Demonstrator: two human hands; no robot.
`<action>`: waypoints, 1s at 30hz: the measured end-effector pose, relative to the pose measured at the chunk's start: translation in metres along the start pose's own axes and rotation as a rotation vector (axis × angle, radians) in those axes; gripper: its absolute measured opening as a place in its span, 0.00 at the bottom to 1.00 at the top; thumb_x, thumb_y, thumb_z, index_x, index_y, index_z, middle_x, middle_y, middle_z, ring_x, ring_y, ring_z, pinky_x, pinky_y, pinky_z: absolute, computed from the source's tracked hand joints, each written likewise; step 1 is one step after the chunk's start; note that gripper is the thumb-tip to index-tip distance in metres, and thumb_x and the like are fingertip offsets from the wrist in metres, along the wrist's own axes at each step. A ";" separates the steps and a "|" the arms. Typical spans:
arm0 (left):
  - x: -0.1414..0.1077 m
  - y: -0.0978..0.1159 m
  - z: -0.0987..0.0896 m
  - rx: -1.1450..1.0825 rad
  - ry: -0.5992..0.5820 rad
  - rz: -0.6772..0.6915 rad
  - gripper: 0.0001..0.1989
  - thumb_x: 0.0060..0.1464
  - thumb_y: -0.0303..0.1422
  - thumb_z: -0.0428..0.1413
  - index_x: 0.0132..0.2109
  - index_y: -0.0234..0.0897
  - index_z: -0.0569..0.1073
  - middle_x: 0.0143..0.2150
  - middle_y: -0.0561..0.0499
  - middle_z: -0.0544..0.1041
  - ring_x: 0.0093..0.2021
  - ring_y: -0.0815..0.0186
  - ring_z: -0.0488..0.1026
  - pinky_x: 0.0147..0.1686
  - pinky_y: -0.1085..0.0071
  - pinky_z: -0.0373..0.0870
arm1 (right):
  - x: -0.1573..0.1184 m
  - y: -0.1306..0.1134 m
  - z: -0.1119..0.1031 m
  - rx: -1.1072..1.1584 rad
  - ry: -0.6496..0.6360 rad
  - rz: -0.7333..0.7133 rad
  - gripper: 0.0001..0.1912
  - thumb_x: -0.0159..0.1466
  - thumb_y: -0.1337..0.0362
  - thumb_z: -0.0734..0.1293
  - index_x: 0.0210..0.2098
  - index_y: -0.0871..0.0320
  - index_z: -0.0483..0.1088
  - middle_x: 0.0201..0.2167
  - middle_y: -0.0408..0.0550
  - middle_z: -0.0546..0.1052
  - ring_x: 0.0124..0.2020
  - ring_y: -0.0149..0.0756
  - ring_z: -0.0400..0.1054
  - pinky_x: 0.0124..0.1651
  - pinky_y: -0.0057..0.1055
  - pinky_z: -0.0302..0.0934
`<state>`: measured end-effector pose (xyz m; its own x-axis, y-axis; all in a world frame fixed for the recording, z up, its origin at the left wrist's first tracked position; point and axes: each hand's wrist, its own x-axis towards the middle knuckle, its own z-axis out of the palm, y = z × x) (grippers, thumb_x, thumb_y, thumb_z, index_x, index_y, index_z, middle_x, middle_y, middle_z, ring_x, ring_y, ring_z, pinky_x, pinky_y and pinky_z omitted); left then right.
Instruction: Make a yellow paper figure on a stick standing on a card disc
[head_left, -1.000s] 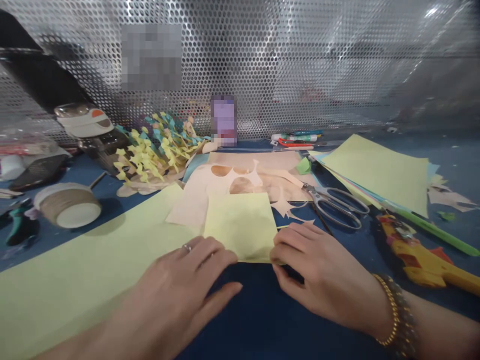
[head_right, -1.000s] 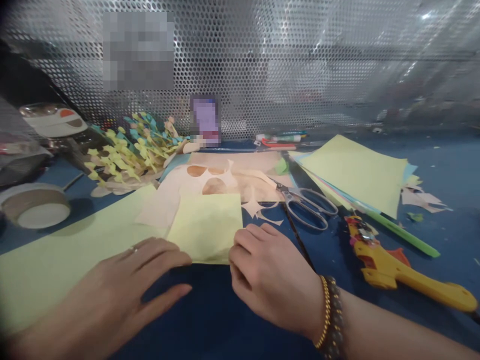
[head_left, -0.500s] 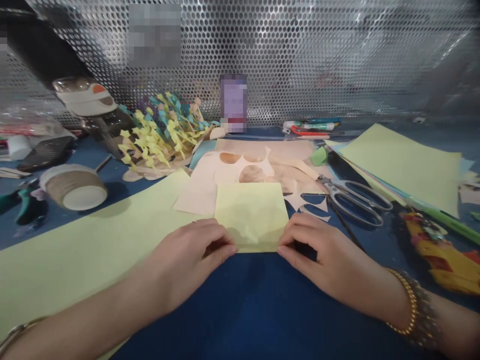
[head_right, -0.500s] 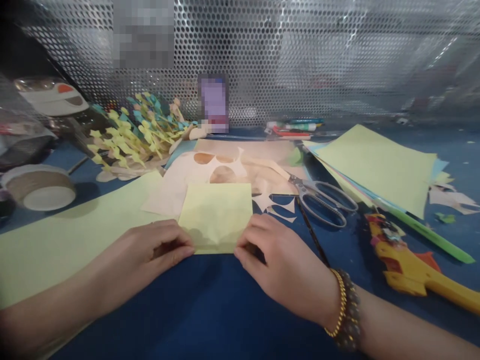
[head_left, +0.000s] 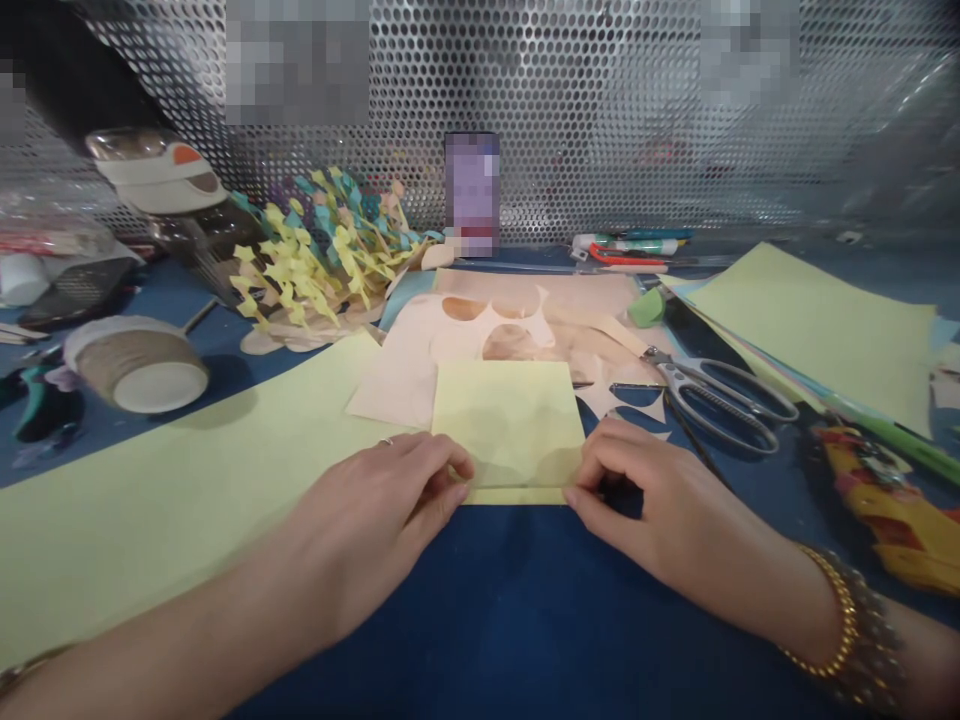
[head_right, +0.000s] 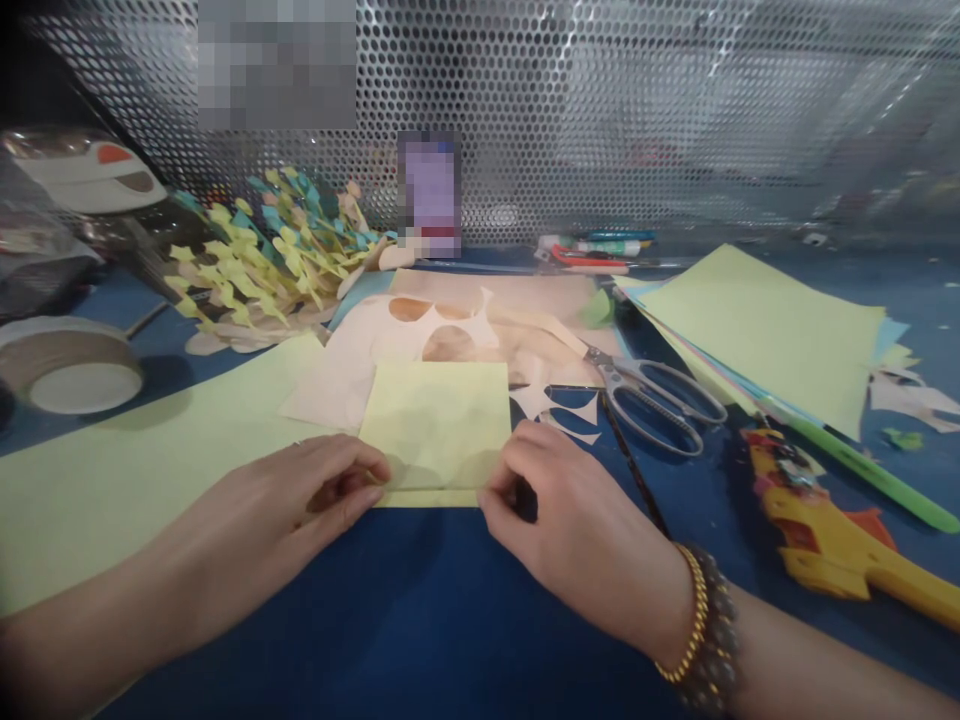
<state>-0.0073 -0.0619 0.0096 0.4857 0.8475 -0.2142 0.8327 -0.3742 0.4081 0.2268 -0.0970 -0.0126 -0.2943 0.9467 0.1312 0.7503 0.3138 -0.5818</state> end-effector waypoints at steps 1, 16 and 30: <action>-0.001 0.000 0.001 0.014 0.004 0.012 0.08 0.60 0.34 0.46 0.41 0.42 0.70 0.36 0.53 0.74 0.36 0.63 0.72 0.33 0.69 0.65 | 0.000 0.000 0.000 -0.003 -0.001 -0.001 0.11 0.58 0.72 0.65 0.23 0.56 0.62 0.26 0.40 0.67 0.29 0.31 0.63 0.32 0.29 0.59; -0.004 -0.005 0.009 0.309 0.167 0.417 0.26 0.55 0.18 0.44 0.53 0.54 0.67 0.38 0.52 0.69 0.36 0.63 0.68 0.36 0.64 0.65 | 0.000 0.002 0.003 -0.007 -0.008 -0.033 0.12 0.57 0.74 0.65 0.24 0.56 0.59 0.26 0.40 0.65 0.29 0.31 0.62 0.32 0.30 0.58; -0.028 0.009 0.048 0.550 0.374 0.497 0.19 0.58 0.24 0.41 0.52 0.35 0.71 0.44 0.50 0.77 0.44 0.63 0.69 0.47 0.66 0.62 | -0.022 -0.021 0.019 -0.387 0.165 -0.458 0.15 0.67 0.71 0.56 0.42 0.62 0.74 0.38 0.50 0.80 0.39 0.39 0.72 0.42 0.33 0.68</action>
<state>-0.0008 -0.1069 -0.0236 0.7917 0.5678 0.2253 0.6027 -0.7863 -0.1359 0.2068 -0.1261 -0.0185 -0.5648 0.6986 0.4394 0.7387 0.6653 -0.1082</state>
